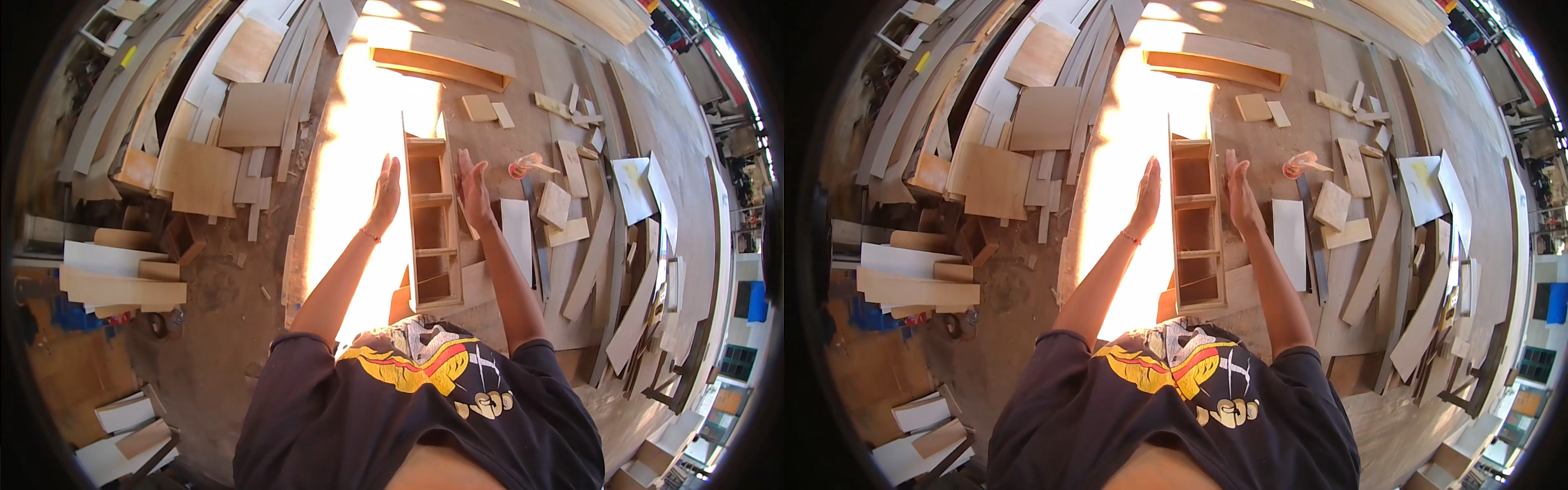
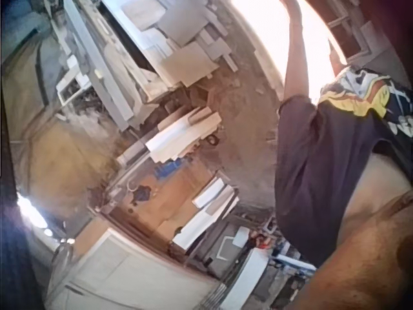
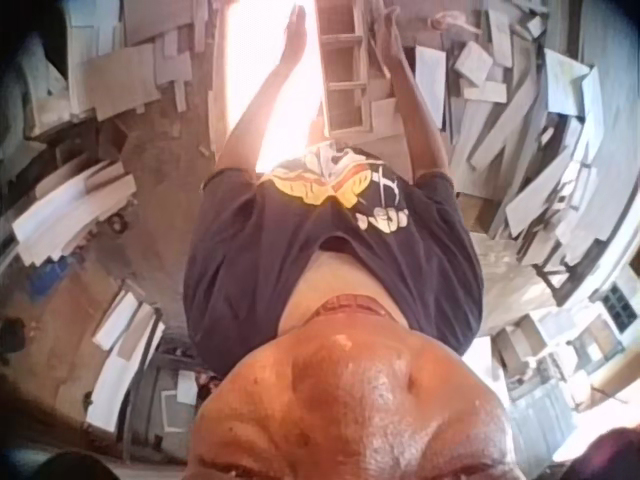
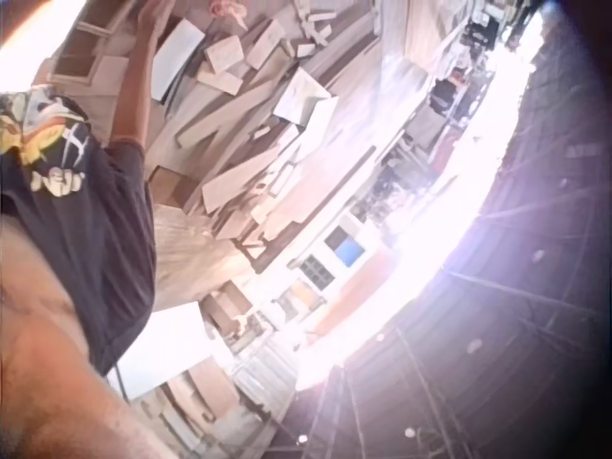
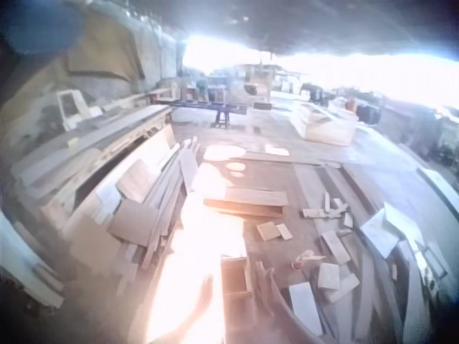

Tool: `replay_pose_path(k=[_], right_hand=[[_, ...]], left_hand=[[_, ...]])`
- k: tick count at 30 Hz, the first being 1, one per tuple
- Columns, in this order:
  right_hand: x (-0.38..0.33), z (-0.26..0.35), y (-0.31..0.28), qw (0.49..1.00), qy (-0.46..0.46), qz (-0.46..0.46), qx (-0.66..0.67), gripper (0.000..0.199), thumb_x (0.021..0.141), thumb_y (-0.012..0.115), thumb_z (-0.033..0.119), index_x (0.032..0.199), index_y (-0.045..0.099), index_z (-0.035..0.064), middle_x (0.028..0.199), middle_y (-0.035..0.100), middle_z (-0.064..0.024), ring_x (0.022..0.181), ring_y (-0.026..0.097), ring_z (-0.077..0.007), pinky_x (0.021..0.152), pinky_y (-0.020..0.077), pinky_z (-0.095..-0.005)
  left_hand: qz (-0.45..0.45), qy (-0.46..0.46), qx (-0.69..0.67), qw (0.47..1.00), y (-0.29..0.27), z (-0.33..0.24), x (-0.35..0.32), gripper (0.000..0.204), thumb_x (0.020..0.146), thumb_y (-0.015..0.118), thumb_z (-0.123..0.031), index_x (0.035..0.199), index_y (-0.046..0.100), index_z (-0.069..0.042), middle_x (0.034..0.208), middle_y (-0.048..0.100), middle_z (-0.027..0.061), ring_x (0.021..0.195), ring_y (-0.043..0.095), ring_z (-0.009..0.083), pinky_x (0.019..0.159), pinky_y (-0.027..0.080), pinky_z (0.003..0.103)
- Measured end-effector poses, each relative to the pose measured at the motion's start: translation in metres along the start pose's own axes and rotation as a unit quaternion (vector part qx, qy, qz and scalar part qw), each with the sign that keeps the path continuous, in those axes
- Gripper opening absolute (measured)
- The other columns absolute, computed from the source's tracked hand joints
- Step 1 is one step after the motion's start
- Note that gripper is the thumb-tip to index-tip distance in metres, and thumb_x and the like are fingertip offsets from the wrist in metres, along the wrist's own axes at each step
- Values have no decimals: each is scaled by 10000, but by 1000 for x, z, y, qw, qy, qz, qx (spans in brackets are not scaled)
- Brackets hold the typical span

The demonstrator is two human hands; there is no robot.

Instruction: The person assembles a small wooden shelf by fitting wooden slats into slots on a vertical support piece and then joining it with another vertical support.

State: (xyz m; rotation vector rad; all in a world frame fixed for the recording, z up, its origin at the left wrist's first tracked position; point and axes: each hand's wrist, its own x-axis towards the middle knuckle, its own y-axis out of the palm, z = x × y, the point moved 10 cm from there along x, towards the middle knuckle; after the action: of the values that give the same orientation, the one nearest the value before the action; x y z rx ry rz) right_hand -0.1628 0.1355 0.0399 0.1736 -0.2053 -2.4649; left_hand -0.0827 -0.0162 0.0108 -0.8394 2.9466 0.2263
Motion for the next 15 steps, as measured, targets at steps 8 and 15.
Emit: replay_pose_path(k=[8, 15], right_hand=[[22, -5, 20, 997, -25, 42, -60, 836, 881, 116, 619, 1394, 18, -34, 1481, 20, -127, 1366, -3, -211, 1102, 4, -316], [19, -6, 18, 997, 8, 32, -74, 812, 900, 101, 586, 1384, 23, -61, 1478, 19, -137, 1365, -16, -216, 1100, 0, -312]], left_hand=[[0, -52, -16, 999, 24, 22, 15, 646, 950, 324, -428, 1379, 199, 38, 1328, 405, 129, 1208, 361, 180, 994, 264, 241], [-3, -13, -18, 1000, 22, 15, 15, 631, 951, 363, -376, 1371, 192, 62, 1121, 537, 93, 1005, 483, 128, 870, 356, 210]])
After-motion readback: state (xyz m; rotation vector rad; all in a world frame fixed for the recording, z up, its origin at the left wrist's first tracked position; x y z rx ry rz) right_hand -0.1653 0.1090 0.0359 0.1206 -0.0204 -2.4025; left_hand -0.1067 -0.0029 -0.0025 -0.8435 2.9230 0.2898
